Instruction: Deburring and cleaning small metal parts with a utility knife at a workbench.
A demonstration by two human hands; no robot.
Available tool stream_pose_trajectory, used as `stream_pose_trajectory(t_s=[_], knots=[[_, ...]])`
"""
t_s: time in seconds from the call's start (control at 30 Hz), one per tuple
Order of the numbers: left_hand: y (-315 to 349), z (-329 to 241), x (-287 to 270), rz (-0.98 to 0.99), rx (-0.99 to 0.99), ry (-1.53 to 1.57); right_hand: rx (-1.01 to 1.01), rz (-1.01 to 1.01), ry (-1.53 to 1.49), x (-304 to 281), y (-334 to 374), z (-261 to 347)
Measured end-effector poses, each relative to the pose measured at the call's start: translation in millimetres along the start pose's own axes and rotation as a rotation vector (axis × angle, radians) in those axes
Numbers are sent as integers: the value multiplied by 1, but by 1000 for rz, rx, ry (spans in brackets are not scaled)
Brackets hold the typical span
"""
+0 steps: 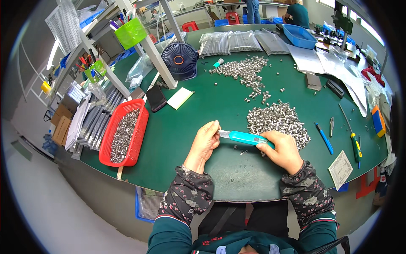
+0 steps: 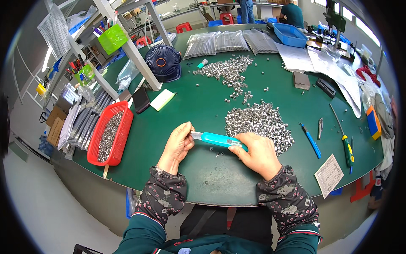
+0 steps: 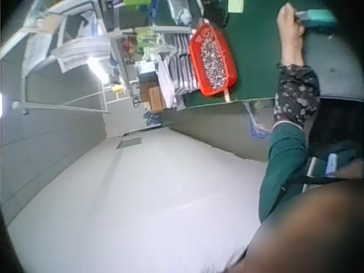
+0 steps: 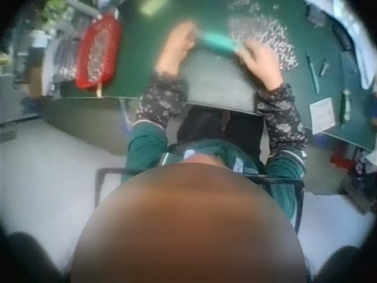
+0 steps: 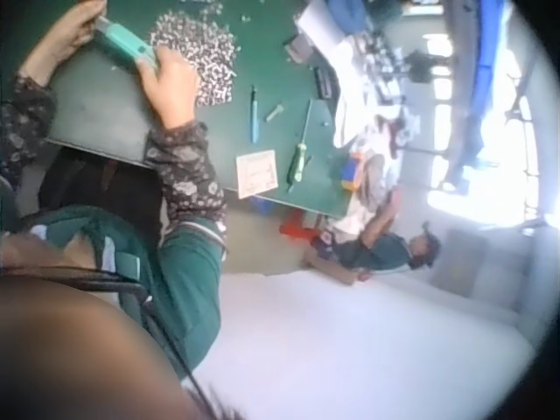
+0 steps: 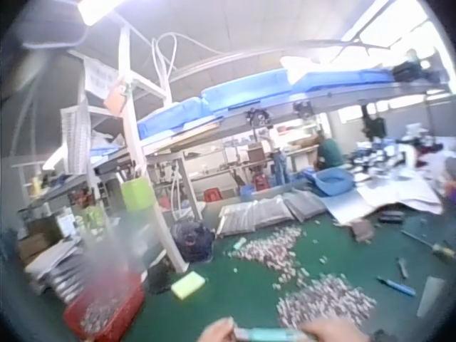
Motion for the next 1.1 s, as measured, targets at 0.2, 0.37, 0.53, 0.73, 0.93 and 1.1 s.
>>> stream_pose_trajectory(t_s=[0.2, 0.37, 0.53, 0.73, 0.93, 1.1], knots=[[1, -2, -2, 18, -52, -48, -4, 17, 24, -2, 0, 1], [4, -5, 2, 33, -118, -36, -99, -25, 54, -4, 0, -2], [7, -5, 2, 58, -204, -33, -239, -76, 203, -13, -1, 6], [7, -5, 3, 105, -261, -36, -360, -132, 302, -18, -3, 15], [7, -5, 2, 144, -266, -18, -434, -171, 415, -21, -4, 21], [5, 0, -3, 115, -227, 89, -435, -193, 337, -20, -3, 17]])
Point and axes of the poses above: each hand's wrist, its own y-axis away from the middle knuckle, its own x-axis out of the palm, z = x × y, the point moved 3 cm from there along -y, towards the middle knuckle, and after that the axes turned 2 degrees about -y, right-handed, at the moved point
